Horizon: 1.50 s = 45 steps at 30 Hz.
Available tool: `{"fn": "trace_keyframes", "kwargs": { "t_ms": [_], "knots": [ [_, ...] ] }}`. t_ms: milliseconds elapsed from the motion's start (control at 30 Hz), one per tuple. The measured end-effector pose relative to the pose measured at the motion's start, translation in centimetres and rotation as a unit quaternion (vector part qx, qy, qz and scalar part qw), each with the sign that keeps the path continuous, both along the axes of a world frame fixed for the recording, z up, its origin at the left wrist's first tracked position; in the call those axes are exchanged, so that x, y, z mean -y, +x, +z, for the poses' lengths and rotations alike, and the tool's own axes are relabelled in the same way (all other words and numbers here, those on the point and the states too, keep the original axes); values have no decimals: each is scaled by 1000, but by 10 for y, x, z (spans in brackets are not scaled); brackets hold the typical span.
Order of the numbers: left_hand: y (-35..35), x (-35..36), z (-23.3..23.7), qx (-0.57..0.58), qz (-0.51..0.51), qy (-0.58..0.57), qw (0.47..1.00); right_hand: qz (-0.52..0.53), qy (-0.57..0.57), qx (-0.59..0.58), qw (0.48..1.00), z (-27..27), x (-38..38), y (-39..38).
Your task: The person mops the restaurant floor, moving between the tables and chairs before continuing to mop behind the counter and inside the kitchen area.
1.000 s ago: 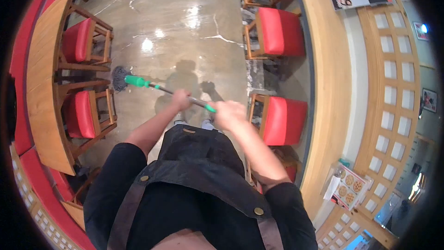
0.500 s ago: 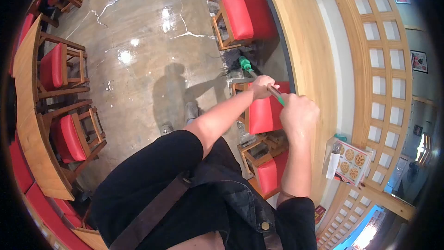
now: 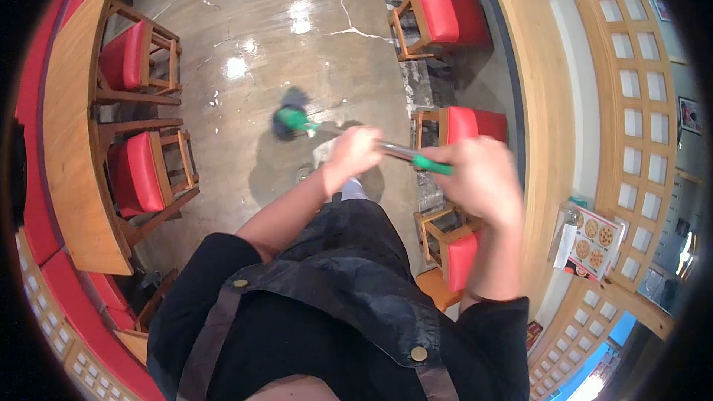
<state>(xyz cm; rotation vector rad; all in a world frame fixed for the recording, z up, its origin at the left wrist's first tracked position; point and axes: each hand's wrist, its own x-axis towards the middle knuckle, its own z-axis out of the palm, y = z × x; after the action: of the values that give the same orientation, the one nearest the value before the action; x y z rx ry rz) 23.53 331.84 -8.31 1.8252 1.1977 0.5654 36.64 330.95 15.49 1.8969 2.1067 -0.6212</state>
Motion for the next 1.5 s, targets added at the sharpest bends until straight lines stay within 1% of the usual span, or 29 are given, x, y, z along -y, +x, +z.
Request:
{"fn": "trace_keyframes", "kwargs": {
  "t_ms": [33, 67, 100, 133, 167, 200, 233, 300, 400, 467, 500, 533, 567, 600, 633, 667, 733, 833, 967, 1067, 1133, 1200, 1233, 1267, 1300, 1367, 1400, 1433, 1500],
  "knots": [
    [-27, 8, -26, -46, -4, 24, 999, 28, -21, 25, 999, -19, -1, -18],
    [-56, 17, -70, -29, 10, 124, 992, 53, -20, 10, 998, -47, 3, -33],
    [-87, 27, -82, -42, 15, 146, 988, 78, -7, -18, 997, -89, 11, -47],
    [-113, 38, -114, -40, 68, 105, 991, 79, -47, -3, 996, -109, 16, -77],
    [-140, 44, -145, -100, 82, 110, 985, 85, -35, -11, 996, -145, 25, -94],
    [-158, 47, -165, -160, 97, 113, 976, 87, -32, -51, 994, -169, 30, -104],
    [-162, 50, -171, -160, 105, 114, 975, 87, -81, -38, 992, -187, 34, -110],
    [-156, 52, -176, -311, -26, -29, 950, 84, -73, -39, 993, -199, 47, -89],
    [-77, 60, -158, -304, -38, -2, 952, 38, -110, 3, 993, -174, 61, -27],
    [-2, 59, -143, -193, -27, 81, 977, -1, -89, 54, 995, -138, 69, 30],
    [37, 60, -111, -97, -2, 46, 994, -46, -47, 77, 995, -107, 75, 53],
    [76, 58, -93, -78, -27, 17, 996, -51, -19, 121, 991, -81, 81, 77],
    [108, 57, -51, -43, -45, -10, 998, -57, 7, 150, 987, -49, 86, 91],
    [143, 58, -31, -7, -66, -5, 998, -83, 44, 132, 987, -16, 91, 98],
    [174, 63, -25, 70, -63, 53, 994, -83, 87, 189, 975, 10, 97, 103],
    [192, 62, 1, 106, -73, 31, 991, -86, 124, 193, 970, 23, 103, 111],
    [217, 61, 14, 201, -47, -9, 979, -75, 157, 253, 952, 31, 106, 102],
    [223, 47, -23, 155, -66, 21, 986, -22, 120, 258, 958, -2, 99, 86],
    [199, 52, -52, 160, -107, 60, 980, -31, 132, 242, 961, -13, 112, 59],
    [140, 81, -12, 141, -97, 26, 985, -32, 133, 120, 983, 20, 128, 46],
    [90, 96, 15, 64, -91, -1, 994, -66, 59, 83, 993, 34, 132, 27],
    [41, 108, 18, 42, -83, 24, 995, -43, 34, 36, 998, 27, 132, 12],
    [16, 112, 16, 12, -73, 3, 997, -20, 8, -8, 1000, 19, 132, 5],
    [-10, 116, 13, -18, -63, -18, 998, 13, 34, -27, 999, -1, 132, -2],
    [-32, 119, -22, -38, -73, 42, 996, 10, 0, -11, 1000, -18, 129, -15],
    [-78, 127, -72, -141, -47, 32, 988, 25, -36, -19, 999, -65, 129, -43],
    [-104, 129, -72, -220, -48, -33, 974, 39, -56, -33, 997, -88, 132, -62],
    [-138, 140, -115, -161, -61, 95, 981, 33, -80, -48, 995, -110, 136, -83],
    [-170, 153, -153, -284, -4, -20, 958, 90, -90, -19, 992, -195, 154, -110]
  ]
}}
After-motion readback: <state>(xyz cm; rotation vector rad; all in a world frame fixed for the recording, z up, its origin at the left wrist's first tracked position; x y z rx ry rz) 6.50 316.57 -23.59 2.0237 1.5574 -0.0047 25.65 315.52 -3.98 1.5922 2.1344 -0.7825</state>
